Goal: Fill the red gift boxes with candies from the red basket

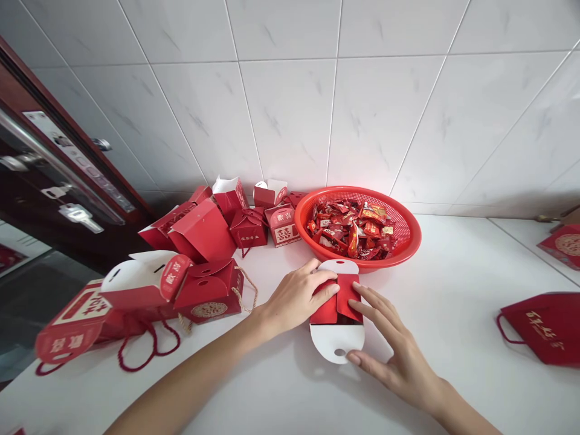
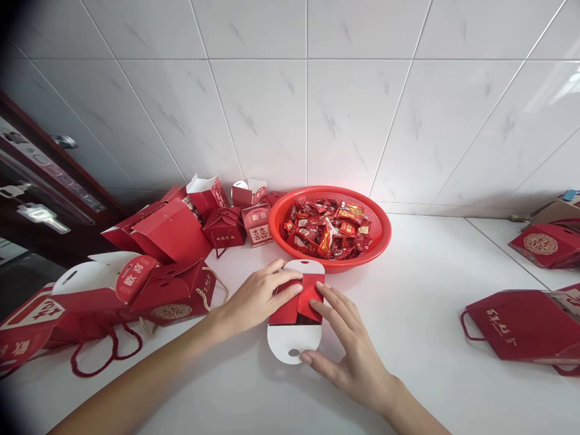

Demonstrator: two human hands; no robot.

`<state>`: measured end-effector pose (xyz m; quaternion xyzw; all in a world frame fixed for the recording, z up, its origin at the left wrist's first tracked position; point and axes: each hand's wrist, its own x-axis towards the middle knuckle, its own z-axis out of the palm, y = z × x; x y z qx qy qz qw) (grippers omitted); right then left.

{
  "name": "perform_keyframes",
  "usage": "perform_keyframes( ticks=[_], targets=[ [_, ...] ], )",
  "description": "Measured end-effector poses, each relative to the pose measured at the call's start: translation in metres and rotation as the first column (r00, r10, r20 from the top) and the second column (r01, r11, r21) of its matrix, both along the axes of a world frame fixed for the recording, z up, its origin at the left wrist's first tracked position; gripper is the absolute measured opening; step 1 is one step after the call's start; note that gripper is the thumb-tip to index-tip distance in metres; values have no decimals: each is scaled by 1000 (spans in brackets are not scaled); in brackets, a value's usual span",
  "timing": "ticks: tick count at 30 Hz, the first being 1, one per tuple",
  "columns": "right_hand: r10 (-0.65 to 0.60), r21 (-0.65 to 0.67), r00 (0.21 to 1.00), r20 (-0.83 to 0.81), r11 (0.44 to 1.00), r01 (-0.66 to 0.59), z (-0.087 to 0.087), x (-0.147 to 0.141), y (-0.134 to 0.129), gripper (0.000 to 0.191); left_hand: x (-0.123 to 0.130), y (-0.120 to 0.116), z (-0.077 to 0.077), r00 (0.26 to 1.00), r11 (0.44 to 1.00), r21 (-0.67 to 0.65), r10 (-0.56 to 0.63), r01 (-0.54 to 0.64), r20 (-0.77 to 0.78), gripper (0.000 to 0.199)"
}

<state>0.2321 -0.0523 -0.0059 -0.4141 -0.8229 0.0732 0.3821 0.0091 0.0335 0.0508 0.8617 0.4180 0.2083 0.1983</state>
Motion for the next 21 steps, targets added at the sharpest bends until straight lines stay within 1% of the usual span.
perform_keyframes(
  ticks=[4,7,9,12,14,16,17,19,21],
  targets=[
    [11,-6,1000,1,1000,-11,2,1,1,58,0,0,-1,1000,999,43,14,-15,23,24],
    [24,-8,1000,0,1000,-24,4,2,1,54,0,2,-3,999,998,57,31,-31,17,27],
    [28,-13,1000,0,1000,-28,5,3,1,53,-2,5,-3,999,998,48,25,-27,44,30],
    [34,-11,999,5,999,-34,4,4,2,53,-7,10,-1,988,998,30,-55,51,142,28],
    [39,-9,999,11,999,-39,2,5,2,54,-12,15,2,974,992,64,-118,108,195,20],
    [46,-12,999,12,999,-46,1,6,2,54,-15,18,5,967,984,117,-157,135,200,13],
    [50,-17,999,14,999,-50,0,7,2,54,-16,20,6,968,981,130,-166,143,189,12],
    [60,-26,998,18,998,-59,0,8,2,54,-17,21,6,970,981,116,-175,157,167,14],
    [68,-30,997,23,997,-67,-1,9,2,55,-17,21,4,968,982,69,-185,176,170,17]
  ],
)
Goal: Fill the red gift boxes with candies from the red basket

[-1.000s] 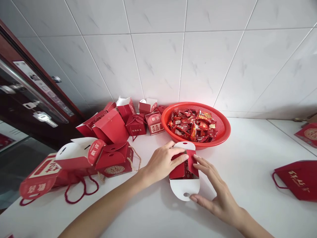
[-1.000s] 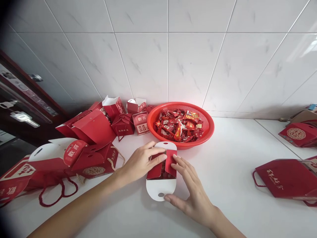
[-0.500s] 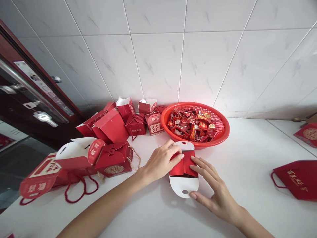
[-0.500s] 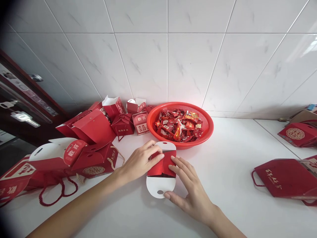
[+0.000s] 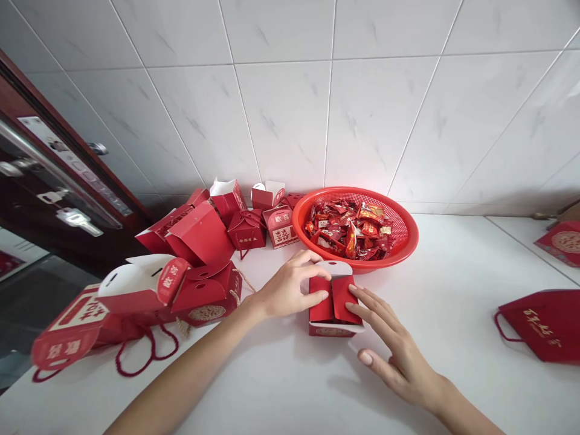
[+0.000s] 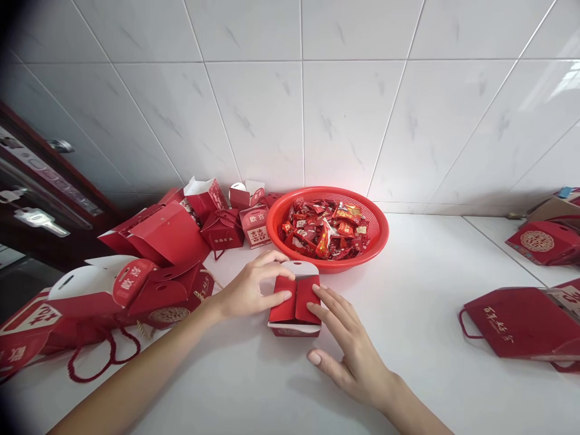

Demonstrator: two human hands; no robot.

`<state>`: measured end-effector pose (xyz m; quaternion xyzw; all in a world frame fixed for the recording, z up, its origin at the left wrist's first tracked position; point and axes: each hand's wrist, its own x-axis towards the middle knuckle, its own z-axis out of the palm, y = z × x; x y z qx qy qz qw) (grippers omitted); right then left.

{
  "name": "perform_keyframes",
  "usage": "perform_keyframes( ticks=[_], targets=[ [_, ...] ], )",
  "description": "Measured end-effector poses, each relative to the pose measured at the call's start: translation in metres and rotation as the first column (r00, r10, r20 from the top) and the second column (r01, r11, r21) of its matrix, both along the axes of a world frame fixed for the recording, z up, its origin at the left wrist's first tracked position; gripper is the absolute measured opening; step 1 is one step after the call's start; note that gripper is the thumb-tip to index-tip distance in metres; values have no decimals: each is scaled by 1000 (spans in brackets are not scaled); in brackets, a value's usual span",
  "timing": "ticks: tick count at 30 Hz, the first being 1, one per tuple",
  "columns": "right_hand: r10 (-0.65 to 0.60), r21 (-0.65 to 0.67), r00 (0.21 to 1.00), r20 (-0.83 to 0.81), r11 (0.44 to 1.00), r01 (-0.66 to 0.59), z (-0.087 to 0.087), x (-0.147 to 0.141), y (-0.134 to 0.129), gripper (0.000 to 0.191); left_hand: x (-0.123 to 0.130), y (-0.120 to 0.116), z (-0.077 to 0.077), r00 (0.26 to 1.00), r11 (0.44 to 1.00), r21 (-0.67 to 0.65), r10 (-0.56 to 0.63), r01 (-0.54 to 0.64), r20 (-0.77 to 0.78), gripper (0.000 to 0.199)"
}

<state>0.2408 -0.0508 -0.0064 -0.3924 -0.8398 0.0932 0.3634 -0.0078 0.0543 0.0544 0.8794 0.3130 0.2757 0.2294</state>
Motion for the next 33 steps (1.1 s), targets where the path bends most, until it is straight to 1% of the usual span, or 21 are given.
perform_keyframes(
  ticks=[3,6,8,10,13,14,18,21,23,26,28,30,31,33],
  targets=[
    [-3,14,1000,-4,1000,3,0,0,0,55,2,-2,-4,999,998,-43,-41,43,36,31],
    [-15,30,1000,-19,999,16,1,0,1,47,3,-4,-6,996,997,-25,-75,76,58,51],
    [-23,35,999,-34,999,24,2,0,2,41,4,-5,-7,995,996,-17,-88,89,51,57],
    [-34,35,997,-62,999,36,3,-1,2,35,4,-6,-8,996,996,-20,-87,87,37,51],
    [-60,31,992,-112,997,64,3,-3,1,29,4,-5,-8,996,996,-23,-91,91,19,26],
    [-71,28,989,-131,997,75,4,-3,1,27,4,-5,-8,995,995,-25,-99,99,15,22],
    [-110,-22,976,-188,994,108,5,-5,1,23,4,-6,-5,993,990,-78,-120,121,16,34],
    [-118,-42,974,-194,993,112,6,-6,0,22,4,-8,-1,993,983,-138,-116,119,24,31],
    [-124,-43,973,-193,992,118,6,-6,0,22,4,-10,3,993,975,-186,-114,119,34,32],
    [-161,-50,966,-205,987,154,5,-6,1,21,6,-15,6,994,957,-270,-109,110,18,33],
    [-204,-77,956,-209,978,192,5,-6,1,25,9,-21,5,998,958,-280,-66,65,4,30],
    [-242,-94,947,-210,969,226,4,-5,1,33,15,-28,1,1000,966,-259,6,-2,14,25],
    [-254,-81,944,-210,967,242,5,-5,1,34,19,-32,-2,999,967,-252,40,-32,26,23],
    [-258,-2,944,-206,965,263,5,-5,-1,31,26,-39,-9,994,966,-247,95,-80,49,20]
  ],
)
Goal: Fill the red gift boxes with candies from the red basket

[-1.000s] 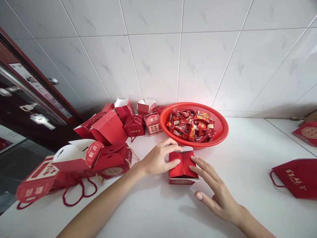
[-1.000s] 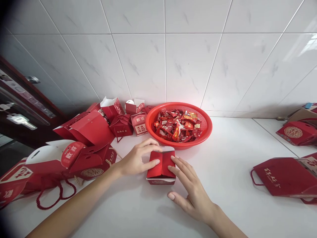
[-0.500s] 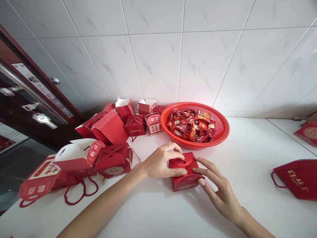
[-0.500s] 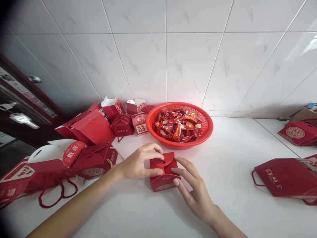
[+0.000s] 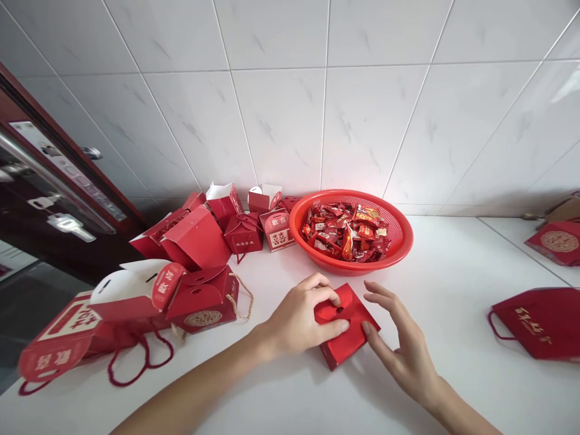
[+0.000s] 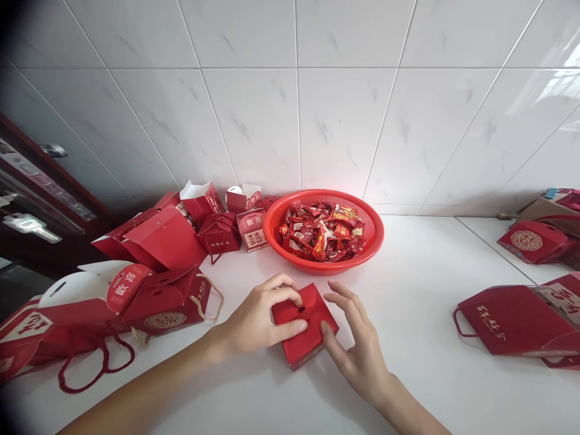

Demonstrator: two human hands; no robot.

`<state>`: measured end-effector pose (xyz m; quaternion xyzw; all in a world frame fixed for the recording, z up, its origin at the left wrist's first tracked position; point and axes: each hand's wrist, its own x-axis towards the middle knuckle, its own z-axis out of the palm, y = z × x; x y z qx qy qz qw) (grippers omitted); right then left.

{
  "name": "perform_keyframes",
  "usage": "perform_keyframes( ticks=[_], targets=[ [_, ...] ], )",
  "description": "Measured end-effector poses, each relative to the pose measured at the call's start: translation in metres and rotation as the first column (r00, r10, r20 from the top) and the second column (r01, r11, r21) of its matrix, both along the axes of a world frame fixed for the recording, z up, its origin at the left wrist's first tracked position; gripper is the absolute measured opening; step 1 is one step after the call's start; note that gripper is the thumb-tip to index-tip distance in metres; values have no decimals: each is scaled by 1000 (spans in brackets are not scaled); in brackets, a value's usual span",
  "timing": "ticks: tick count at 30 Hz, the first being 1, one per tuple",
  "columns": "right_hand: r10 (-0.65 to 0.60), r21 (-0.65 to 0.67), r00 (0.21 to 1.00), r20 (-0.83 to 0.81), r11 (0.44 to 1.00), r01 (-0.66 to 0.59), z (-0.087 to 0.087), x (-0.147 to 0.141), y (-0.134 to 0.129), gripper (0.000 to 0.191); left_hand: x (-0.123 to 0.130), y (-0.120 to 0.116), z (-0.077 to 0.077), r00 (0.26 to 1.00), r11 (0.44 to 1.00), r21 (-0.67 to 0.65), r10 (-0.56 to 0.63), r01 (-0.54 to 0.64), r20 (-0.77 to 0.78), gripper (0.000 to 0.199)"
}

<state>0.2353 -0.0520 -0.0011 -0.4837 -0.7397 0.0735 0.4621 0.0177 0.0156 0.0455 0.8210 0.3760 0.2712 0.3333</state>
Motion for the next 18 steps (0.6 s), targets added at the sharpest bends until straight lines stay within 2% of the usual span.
perform_keyframes(
  ticks=[3,6,8,11,13,18],
  targets=[
    [-3,122,998,65,993,-5,2,-2,-3,21,9,-10,-10,997,997,30,74,-74,20,21],
    [28,125,994,108,991,-42,3,-5,-5,15,14,-16,-17,991,986,104,128,-132,48,17],
    [41,96,990,139,994,-54,4,-8,-5,29,16,-19,-21,987,979,133,146,-154,70,14],
    [22,77,980,195,996,-37,6,-12,-6,53,17,-19,-25,984,980,124,145,-157,99,23],
    [-6,64,974,226,998,-8,9,-17,-8,57,16,-19,-27,985,985,104,123,-135,121,27],
    [-93,-7,969,228,995,97,22,-15,-12,34,14,-17,-37,978,999,28,-48,43,203,32]
  ],
)
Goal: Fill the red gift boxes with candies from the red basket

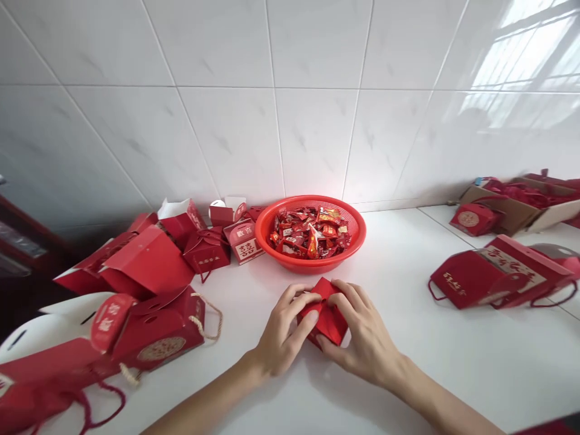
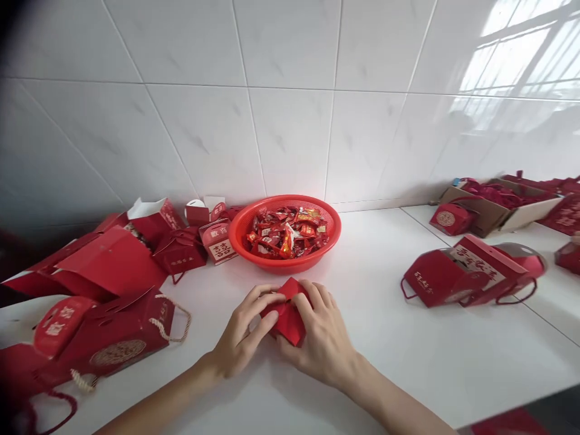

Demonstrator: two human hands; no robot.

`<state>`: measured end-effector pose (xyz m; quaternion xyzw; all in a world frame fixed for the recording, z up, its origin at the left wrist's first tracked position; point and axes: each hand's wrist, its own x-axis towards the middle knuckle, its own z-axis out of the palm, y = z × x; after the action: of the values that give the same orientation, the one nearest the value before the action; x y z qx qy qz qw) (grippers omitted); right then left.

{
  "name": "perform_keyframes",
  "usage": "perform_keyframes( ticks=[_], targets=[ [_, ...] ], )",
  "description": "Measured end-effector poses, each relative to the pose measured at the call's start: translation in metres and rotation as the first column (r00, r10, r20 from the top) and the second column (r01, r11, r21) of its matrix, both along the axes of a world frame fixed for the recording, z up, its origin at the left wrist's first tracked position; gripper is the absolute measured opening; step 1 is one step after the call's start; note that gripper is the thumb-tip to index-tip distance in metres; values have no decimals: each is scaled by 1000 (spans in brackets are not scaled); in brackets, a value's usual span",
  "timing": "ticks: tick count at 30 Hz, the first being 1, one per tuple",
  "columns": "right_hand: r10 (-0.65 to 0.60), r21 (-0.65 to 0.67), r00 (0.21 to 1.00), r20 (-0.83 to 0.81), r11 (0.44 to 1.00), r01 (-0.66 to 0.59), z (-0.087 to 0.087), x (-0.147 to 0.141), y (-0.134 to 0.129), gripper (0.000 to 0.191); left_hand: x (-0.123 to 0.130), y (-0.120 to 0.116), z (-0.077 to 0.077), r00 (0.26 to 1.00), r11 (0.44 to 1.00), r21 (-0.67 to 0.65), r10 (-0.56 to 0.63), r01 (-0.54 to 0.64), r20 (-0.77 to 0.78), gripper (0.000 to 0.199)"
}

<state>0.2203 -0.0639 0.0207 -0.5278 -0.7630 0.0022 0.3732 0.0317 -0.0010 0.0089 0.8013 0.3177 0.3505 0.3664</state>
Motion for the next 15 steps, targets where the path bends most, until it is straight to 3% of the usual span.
perform_keyframes(
  ticks=[3,6,10,13,15],
  targets=[
    [-66,-28,998,-3,997,66,2,27,1,31,1,1,-12,997,996,-56,-63,65,36,39],
    [-282,22,958,45,959,281,-7,73,0,24,5,1,-25,997,981,-179,-77,78,16,38],
    [-599,180,797,75,795,580,-26,138,-7,25,9,1,-34,997,959,-272,-77,72,-10,31],
    [-715,318,696,63,676,665,-38,171,-13,28,10,1,-35,998,959,-277,-66,60,-12,28],
    [-744,365,664,68,638,678,-43,183,-15,31,9,1,-35,998,959,-276,-67,61,-13,27]
  ],
)
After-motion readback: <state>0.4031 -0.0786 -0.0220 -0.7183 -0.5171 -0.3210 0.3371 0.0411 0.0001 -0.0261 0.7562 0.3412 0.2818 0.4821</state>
